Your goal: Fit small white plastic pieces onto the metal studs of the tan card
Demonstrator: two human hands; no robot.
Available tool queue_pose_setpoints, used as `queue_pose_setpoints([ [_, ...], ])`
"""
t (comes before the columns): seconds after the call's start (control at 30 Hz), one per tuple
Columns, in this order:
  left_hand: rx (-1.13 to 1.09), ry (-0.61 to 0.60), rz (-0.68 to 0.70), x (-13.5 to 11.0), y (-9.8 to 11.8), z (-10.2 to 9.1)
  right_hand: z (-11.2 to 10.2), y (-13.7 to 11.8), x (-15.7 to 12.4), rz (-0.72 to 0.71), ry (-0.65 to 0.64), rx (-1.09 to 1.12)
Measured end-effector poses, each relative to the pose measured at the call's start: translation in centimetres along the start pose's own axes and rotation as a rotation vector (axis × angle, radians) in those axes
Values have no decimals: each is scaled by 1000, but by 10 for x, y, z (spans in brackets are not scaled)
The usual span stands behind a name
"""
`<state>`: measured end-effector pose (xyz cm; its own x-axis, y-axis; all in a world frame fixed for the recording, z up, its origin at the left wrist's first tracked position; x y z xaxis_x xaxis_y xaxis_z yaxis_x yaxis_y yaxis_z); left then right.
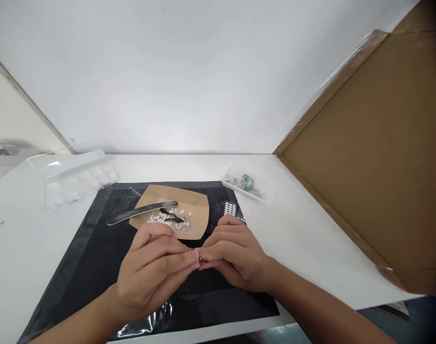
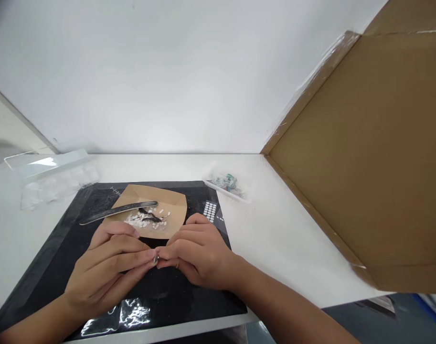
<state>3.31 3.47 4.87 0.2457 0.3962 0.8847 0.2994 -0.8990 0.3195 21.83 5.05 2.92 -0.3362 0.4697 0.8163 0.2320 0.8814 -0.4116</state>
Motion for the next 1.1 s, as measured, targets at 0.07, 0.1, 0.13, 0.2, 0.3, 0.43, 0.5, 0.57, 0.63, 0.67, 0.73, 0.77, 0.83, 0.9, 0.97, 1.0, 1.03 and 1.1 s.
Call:
queue_pose_setpoints([
  [0.07,35,5,22,0,1,-1,-1,-2,1,-15,0,-50],
  [0.1,50,8,31,0,2,-2,-1,-3,2,-22,3,-71],
  [0.13,63,9,39,0,2,-2,-2,-3,2,-30,7,-90],
  [0.2,82,5,53,0,3,-2,-2,-5,3,-42,11,-119],
  [0.3,88,24,51,2,4,-1,-2,-5,3,-50,9,-148],
  [0.43,67,56,34,4,5,1,-1,-6,2,-65,9,-173],
  [0.5,64,57,26,5,5,2,-1,-6,2,-72,11,-175],
  [0.57,62,54,22,5,6,2,-1,-6,2,-71,11,-173],
  [0.63,57,51,21,6,6,2,-1,-7,3,-65,10,-167],
  [0.67,49,53,16,6,6,2,-1,-7,3,-63,10,-163],
  [0.73,36,69,4,5,5,1,-1,-8,3,-60,11,-159],
  [0.77,38,80,2,4,5,0,-1,-8,3,-60,14,-158],
  [0.83,55,88,6,2,4,0,-1,-7,3,-60,20,-151],
  [0.9,59,62,17,0,3,2,0,-6,2,-59,23,-142],
  [0.97,35,26,16,-2,3,3,0,-5,1,-57,24,-137],
  [1.0,23,18,11,-2,2,4,1,-4,1,-55,26,-137],
  [1.03,15,20,4,-3,2,4,1,-4,1,-52,30,-136],
  [1.1,9,38,-14,-3,1,3,3,-3,0,-37,44,-132],
])
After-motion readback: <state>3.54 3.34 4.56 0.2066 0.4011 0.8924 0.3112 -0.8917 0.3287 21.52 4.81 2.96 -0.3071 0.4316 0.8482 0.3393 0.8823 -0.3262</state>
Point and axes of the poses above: each hand's wrist, its own x-axis towards the middle knuckle, its own z-axis out of the palm, y = z × x, the point moved 5 cm from there along x, towards the middle knuckle, and after that the axes turned 13 degrees about y, right-handed, at the moved point
